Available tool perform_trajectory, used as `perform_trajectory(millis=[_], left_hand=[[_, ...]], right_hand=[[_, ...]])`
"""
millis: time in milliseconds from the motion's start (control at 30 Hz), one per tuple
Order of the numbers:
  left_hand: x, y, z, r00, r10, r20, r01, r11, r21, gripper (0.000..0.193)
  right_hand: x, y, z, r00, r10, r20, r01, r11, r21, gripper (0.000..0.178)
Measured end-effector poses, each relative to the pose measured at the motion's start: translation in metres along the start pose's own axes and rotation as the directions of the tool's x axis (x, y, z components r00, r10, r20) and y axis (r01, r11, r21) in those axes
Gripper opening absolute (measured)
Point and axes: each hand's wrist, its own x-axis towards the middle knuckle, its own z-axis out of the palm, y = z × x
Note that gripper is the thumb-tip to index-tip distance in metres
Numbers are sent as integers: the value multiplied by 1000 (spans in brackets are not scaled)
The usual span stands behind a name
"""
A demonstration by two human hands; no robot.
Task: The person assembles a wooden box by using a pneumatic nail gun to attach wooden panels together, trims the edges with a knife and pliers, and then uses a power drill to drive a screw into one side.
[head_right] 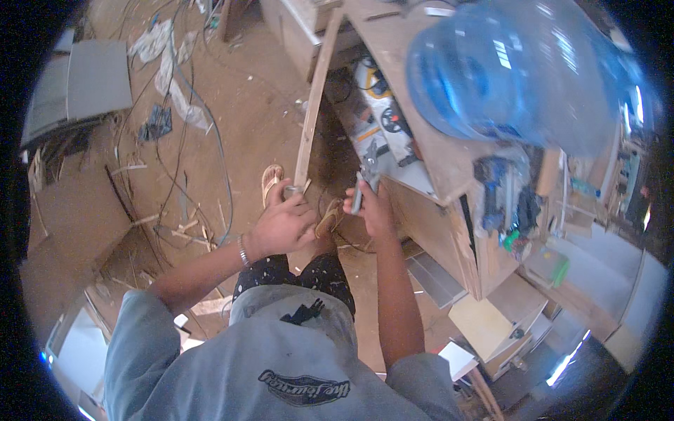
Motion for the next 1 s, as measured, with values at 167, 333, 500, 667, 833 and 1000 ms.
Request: perform_trajectory(millis=[167, 333, 500, 667, 833, 1000], left_hand=[[-49, -70, -32, 979, -124, -161, 121, 992, -26, 13], [-69, -134, -50, 963, -102, -249, 67, 987, -144, 15], [-71, -164, -69, 972, -36, -233, -4, 985, -171, 13], [-71, -151, -68, 962, -97, -255, 65, 989, -131, 22], [-58, -104, -36, 952, -101, -289, 68, 990, -122, 16], [-19, -24, 24, 920, -137, -366, 92, 986, -139, 16]], right_hand=[[168, 20, 54, 998, 65, -16, -59, 968, 246, 22], [307, -41, 61, 976, -217, -9, 216, 961, 172, 22], [396, -154, 30, 882, -369, -294, 437, 873, 216, 32], [350, -96, 46, 845, -521, -121, 516, 854, -68, 35], [173, 131, 58, 912, -315, 262, 394, 499, -772, 22], [-91, 277, -26, 984, -100, 151, 180, 460, -869, 29]])
